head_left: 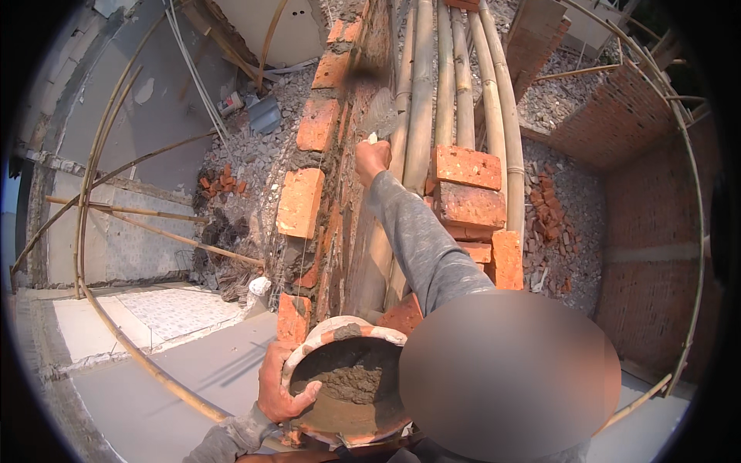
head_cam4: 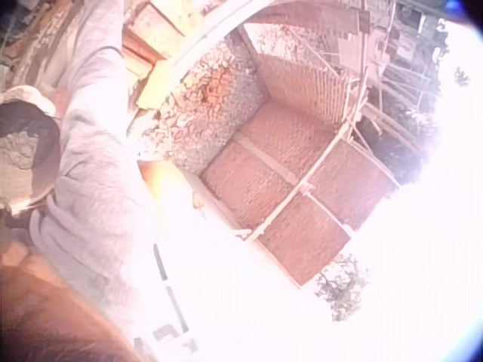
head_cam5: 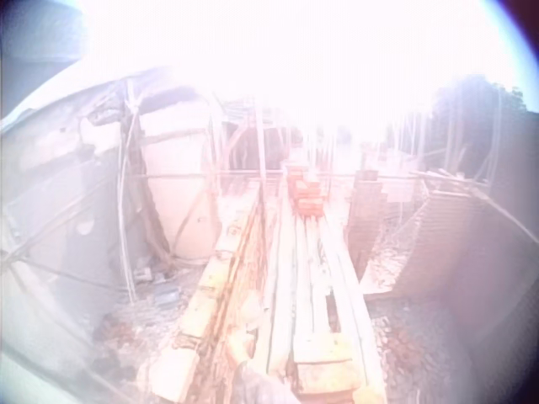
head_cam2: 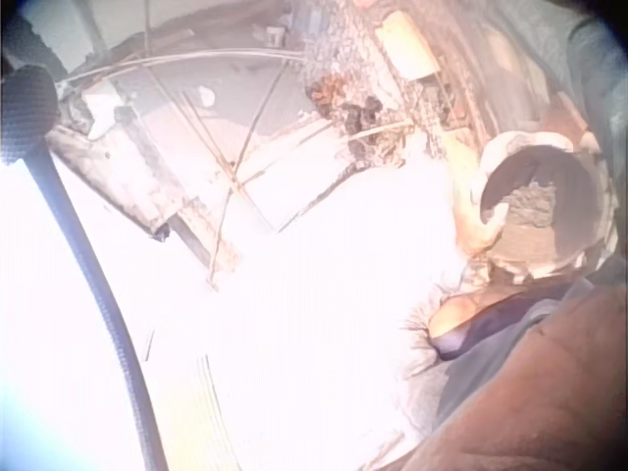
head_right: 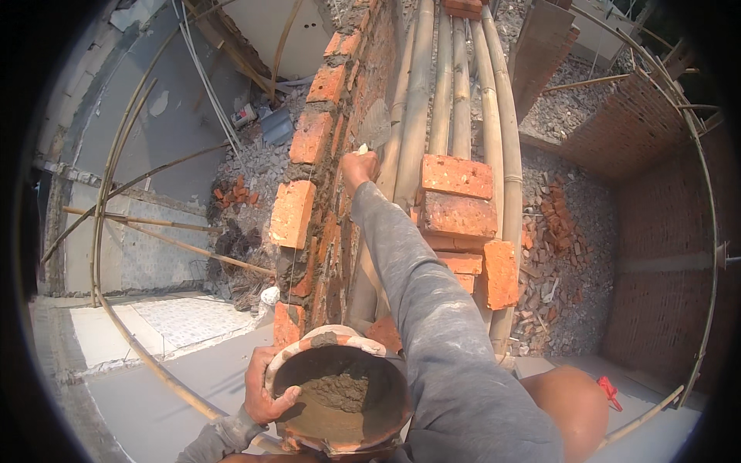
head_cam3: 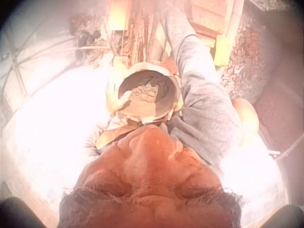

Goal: The person scoops mortar from a bucket with a trowel, spreads it on a brick, and places the brick onto a growing wall. The person repeats this process, adding bricks one at a time while standing on bamboo scaffolding.

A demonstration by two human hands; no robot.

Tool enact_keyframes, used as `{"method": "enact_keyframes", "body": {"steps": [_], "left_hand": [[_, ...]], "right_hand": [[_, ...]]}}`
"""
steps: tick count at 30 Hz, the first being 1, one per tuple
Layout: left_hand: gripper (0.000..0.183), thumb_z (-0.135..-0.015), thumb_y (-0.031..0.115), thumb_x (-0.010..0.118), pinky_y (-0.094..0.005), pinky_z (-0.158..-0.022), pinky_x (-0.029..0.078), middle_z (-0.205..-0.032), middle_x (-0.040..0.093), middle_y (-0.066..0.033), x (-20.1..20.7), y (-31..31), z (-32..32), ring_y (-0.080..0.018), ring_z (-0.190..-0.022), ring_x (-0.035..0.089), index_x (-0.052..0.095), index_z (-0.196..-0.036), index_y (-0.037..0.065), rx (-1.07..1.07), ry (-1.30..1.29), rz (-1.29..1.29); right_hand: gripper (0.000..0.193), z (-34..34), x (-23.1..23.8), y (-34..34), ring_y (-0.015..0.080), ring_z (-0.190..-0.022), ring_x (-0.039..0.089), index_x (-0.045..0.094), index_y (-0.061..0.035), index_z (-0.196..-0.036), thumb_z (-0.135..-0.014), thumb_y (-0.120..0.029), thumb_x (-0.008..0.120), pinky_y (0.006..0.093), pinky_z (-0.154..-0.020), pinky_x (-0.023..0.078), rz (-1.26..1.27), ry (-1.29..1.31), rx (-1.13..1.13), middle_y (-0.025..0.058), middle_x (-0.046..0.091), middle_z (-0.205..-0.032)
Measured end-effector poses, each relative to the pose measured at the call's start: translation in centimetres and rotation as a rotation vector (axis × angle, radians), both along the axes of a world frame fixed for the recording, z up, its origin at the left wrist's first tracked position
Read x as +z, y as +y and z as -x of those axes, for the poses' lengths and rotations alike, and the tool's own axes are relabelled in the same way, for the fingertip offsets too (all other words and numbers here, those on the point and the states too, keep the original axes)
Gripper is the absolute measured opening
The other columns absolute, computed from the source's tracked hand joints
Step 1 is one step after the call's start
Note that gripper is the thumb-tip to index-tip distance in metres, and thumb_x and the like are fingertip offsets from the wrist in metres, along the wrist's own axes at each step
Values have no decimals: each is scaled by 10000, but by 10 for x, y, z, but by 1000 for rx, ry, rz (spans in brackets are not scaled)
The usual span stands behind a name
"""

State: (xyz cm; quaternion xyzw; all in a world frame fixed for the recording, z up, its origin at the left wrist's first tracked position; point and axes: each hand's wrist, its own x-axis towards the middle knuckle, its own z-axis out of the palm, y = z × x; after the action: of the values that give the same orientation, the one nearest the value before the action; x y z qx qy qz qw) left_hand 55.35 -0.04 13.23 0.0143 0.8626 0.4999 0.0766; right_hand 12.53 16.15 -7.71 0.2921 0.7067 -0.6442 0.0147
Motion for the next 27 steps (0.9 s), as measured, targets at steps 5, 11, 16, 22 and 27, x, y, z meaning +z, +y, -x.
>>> {"method": "enact_keyframes", "body": {"steps": [5,11,16,22,27], "left_hand": [[561,-809,254,852,-443,-946,504,-1187,605,-185,4,6,2,-333,-1075,614,598,-1240,1,2,-63,12],[556,-847,312,818,-447,-946,503,-1208,614,-199,6,5,6,-345,-1083,613,611,-1265,8,-47,-31,40],[552,-846,325,819,-448,-932,511,-1202,618,-205,3,3,3,-353,-1078,619,611,-1250,12,-15,-30,16],[541,-830,316,833,-446,-920,519,-1201,622,-208,-3,1,-2,-360,-1068,627,609,-1216,9,-16,-2,30],[556,-815,282,836,-453,-932,515,-1213,612,-212,-2,-1,0,-359,-1096,619,613,-1241,1,-76,15,66]], "right_hand": [[370,19,-23,1,448,-1026,754,715,110,-1067,-921,-225,656,525,-891,575,-156,-75,-12,316,757,-1077],[332,44,-9,20,452,-1036,744,724,136,-947,-904,-180,632,519,-908,570,-87,1,40,337,728,-1149],[335,43,-20,30,211,-642,674,667,76,-938,-1038,-239,617,401,-588,555,468,55,-31,125,682,-808],[228,59,-32,38,114,-520,539,632,-60,-1058,-1120,-264,550,313,-413,430,156,280,164,2,577,-700],[239,65,-53,30,109,-501,514,632,-97,-970,-1108,-284,577,324,-425,384,102,295,331,-31,547,-660]]}}
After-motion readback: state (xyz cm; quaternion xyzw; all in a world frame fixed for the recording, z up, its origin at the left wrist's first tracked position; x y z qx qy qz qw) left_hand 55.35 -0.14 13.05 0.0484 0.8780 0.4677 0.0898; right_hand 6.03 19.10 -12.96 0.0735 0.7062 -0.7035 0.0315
